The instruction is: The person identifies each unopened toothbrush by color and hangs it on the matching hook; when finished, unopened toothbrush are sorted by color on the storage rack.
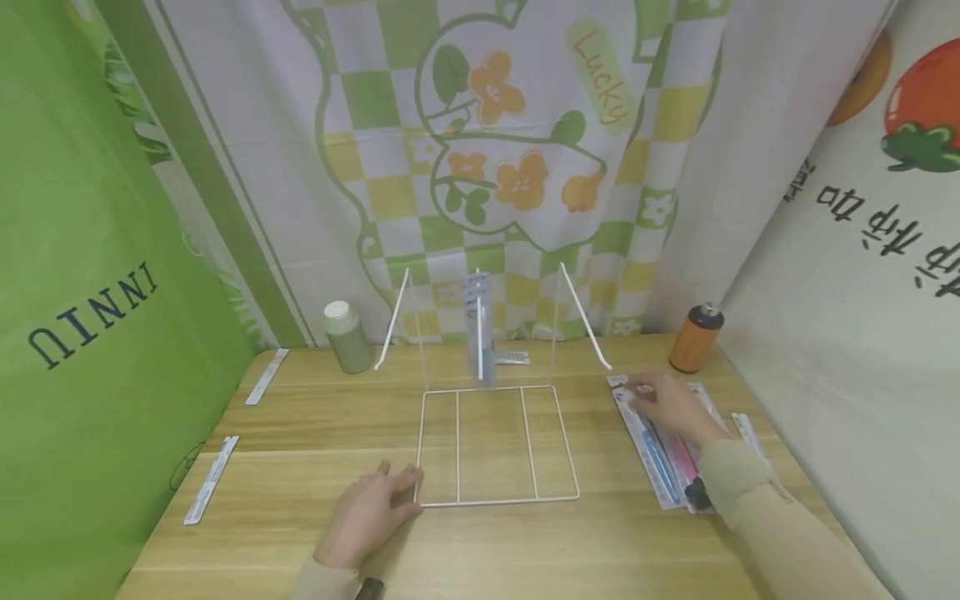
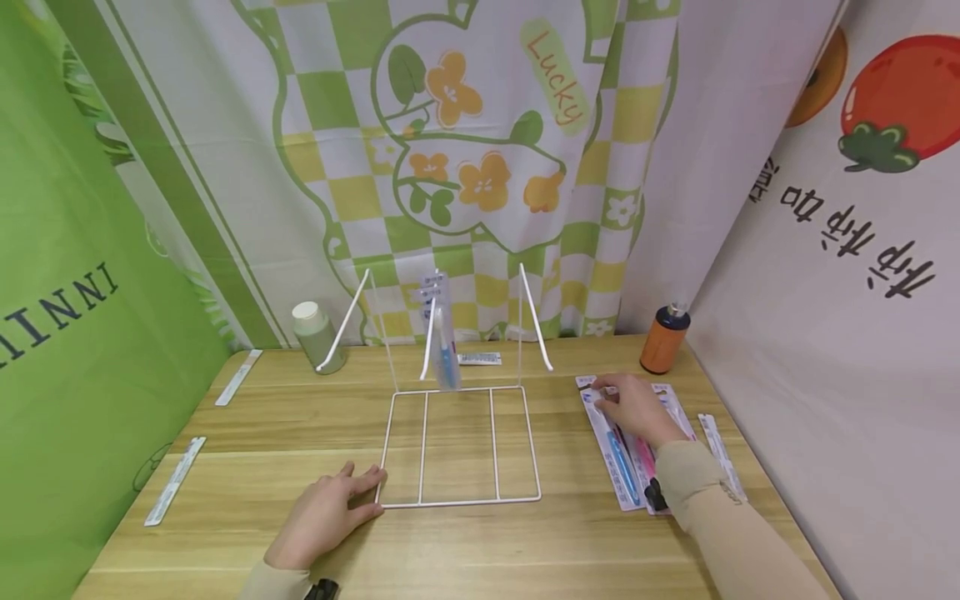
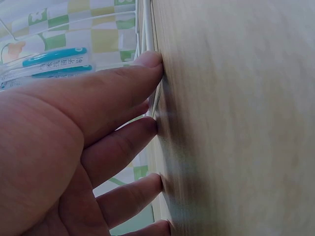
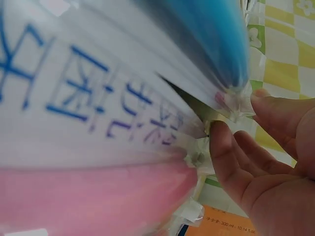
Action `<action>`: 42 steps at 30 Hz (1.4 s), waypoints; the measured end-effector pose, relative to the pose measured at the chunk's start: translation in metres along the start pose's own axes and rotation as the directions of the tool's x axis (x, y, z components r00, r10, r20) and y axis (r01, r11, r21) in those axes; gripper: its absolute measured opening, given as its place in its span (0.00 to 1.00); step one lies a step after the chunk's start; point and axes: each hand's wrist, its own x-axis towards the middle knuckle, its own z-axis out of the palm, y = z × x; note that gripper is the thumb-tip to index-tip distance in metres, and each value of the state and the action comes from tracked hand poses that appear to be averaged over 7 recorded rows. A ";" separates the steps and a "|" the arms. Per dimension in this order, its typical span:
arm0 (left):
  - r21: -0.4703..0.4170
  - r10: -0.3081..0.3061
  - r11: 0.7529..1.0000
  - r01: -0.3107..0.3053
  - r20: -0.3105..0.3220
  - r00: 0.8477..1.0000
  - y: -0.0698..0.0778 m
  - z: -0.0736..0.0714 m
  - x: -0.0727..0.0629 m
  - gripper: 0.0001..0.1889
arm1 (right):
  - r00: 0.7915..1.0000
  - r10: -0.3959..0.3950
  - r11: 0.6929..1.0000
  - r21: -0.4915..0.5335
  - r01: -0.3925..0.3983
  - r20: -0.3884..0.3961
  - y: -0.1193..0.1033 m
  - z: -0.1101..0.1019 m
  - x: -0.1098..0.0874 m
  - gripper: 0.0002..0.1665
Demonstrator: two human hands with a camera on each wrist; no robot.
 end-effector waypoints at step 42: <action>0.010 0.008 1.000 -0.008 -0.006 1.000 -0.001 0.002 -0.002 0.27 | 0.995 0.061 0.972 0.232 -0.040 -0.082 -0.027 -0.009 -0.006 0.27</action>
